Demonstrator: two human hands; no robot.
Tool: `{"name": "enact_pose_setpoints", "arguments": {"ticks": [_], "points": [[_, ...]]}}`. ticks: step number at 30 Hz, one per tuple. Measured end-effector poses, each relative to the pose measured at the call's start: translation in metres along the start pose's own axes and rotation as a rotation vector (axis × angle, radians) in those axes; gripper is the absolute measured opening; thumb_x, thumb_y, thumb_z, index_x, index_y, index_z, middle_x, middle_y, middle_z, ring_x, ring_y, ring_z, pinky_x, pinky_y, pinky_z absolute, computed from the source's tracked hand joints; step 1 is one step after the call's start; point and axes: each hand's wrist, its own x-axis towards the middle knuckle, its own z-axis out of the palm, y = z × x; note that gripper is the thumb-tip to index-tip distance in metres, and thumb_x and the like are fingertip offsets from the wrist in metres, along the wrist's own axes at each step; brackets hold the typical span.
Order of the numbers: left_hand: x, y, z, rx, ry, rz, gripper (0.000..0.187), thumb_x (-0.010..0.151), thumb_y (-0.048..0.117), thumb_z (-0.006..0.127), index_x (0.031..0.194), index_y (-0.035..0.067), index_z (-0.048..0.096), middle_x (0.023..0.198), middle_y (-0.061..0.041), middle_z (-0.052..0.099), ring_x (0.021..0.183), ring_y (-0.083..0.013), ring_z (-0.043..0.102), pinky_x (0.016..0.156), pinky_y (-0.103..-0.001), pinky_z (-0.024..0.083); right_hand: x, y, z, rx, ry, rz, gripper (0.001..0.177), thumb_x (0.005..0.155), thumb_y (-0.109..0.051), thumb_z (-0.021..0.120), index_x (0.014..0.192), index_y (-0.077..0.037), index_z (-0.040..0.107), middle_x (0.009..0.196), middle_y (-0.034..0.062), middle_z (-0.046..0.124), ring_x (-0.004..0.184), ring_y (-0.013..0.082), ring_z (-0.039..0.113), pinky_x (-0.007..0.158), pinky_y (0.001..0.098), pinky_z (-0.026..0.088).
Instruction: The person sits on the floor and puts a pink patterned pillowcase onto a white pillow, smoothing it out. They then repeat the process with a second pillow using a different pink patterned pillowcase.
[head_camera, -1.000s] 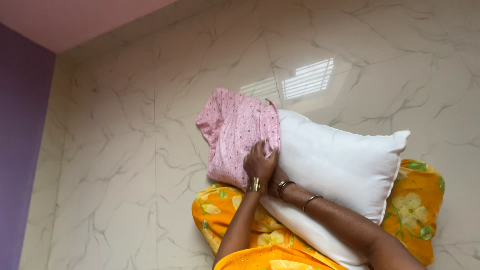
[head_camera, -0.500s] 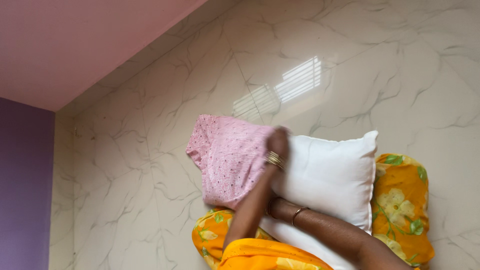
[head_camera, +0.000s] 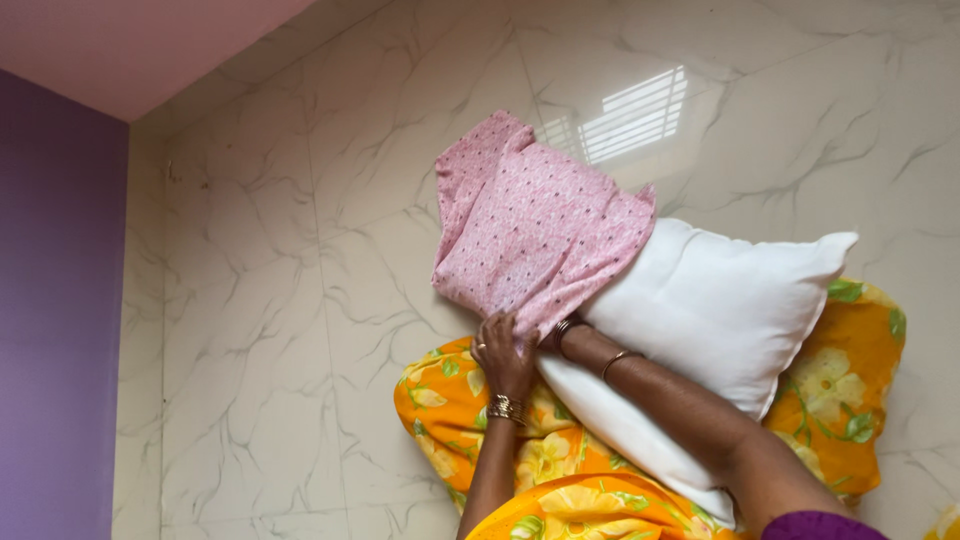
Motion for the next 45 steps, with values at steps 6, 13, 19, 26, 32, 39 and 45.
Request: {"name": "enact_pose_setpoints", "arguments": {"ticks": [6, 13, 19, 26, 32, 39, 45], "points": [[-0.083, -0.047, 0.062, -0.371, -0.181, -0.238, 0.014, 0.104, 0.018, 0.057, 0.104, 0.009, 0.068, 0.1, -0.012, 0.069, 0.091, -0.0319, 0.065, 0.082, -0.043, 0.052, -0.03, 0.014, -0.013, -0.074, -0.108, 0.1, 0.055, 0.087, -0.038, 0.063, 0.133, -0.008, 0.06, 0.134, 0.0161, 0.061, 0.123, 0.0355, 0.054, 0.1, 0.0542, 0.038], [-0.103, -0.008, 0.063, -0.709, -0.237, -0.467, 0.021, 0.103, 0.019, 0.055, 0.097, 0.002, 0.066, 0.092, -0.015, 0.066, 0.083, -0.0327, 0.065, 0.077, -0.043, 0.053, -0.043, 0.02, -0.042, -0.104, -0.168, 0.128, 0.057, 0.085, -0.042, 0.068, 0.133, -0.011, 0.063, 0.132, 0.0136, 0.064, 0.119, 0.0336, 0.059, 0.096, 0.053, 0.044], [-0.094, -0.006, 0.054, -0.756, -0.131, -0.42, 0.026, 0.102, 0.027, 0.061, 0.104, 0.001, 0.064, 0.112, -0.017, 0.066, 0.103, -0.033, 0.064, 0.09, -0.041, 0.052, -0.093, 0.072, -0.129, -0.037, 0.027, 0.219, 0.059, 0.084, -0.045, 0.072, 0.132, -0.013, 0.065, 0.13, 0.0115, 0.067, 0.116, 0.032, 0.063, 0.092, 0.0519, 0.048], [-0.077, 0.034, 0.085, -0.708, -0.286, -0.452, 0.07, 0.095, 0.042, 0.07, 0.145, -0.001, 0.043, 0.141, -0.027, 0.054, 0.127, -0.0394, 0.056, 0.105, -0.043, 0.047, -0.168, 0.174, -0.182, 0.39, 0.082, 0.8, 0.061, 0.09, -0.065, 0.066, 0.116, -0.01, 0.077, 0.104, 0.0133, 0.079, 0.097, 0.0297, 0.076, 0.09, 0.0397, 0.056], [-0.059, 0.051, 0.101, -1.198, -0.374, -0.457, 0.075, 0.098, 0.039, 0.064, 0.154, -0.001, 0.034, 0.148, -0.021, 0.053, 0.133, -0.0288, 0.055, 0.111, -0.041, 0.045, -0.166, 0.036, -0.288, -0.251, 0.662, 0.329, 0.04, 0.093, -0.047, 0.068, 0.084, -0.009, 0.072, 0.065, 0.0112, 0.065, 0.061, 0.031, 0.067, 0.061, 0.0447, 0.055], [-0.02, 0.049, 0.027, -1.996, -0.182, -0.744, 0.063, 0.098, 0.035, 0.057, 0.15, 0.005, 0.042, 0.142, -0.01, 0.058, 0.127, -0.0219, 0.059, 0.107, -0.035, 0.047, -0.183, -0.14, -0.214, -0.522, 0.203, -0.28, 0.014, 0.082, -0.022, 0.061, 0.093, -0.012, 0.063, 0.073, 0.0038, 0.063, 0.064, 0.0215, 0.066, 0.059, 0.0377, 0.054], [-0.043, -0.072, 0.095, -1.435, 0.21, -0.947, 0.058, 0.1, 0.029, 0.062, 0.149, 0.003, 0.045, 0.141, -0.011, 0.057, 0.126, -0.0191, 0.055, 0.107, -0.034, 0.044, -0.157, -0.108, -0.17, 0.037, 0.082, -0.456, 0.011, 0.089, -0.024, 0.063, 0.092, -0.018, 0.071, 0.079, 0.0055, 0.069, 0.072, 0.0293, 0.069, 0.066, 0.0456, 0.054]]}}
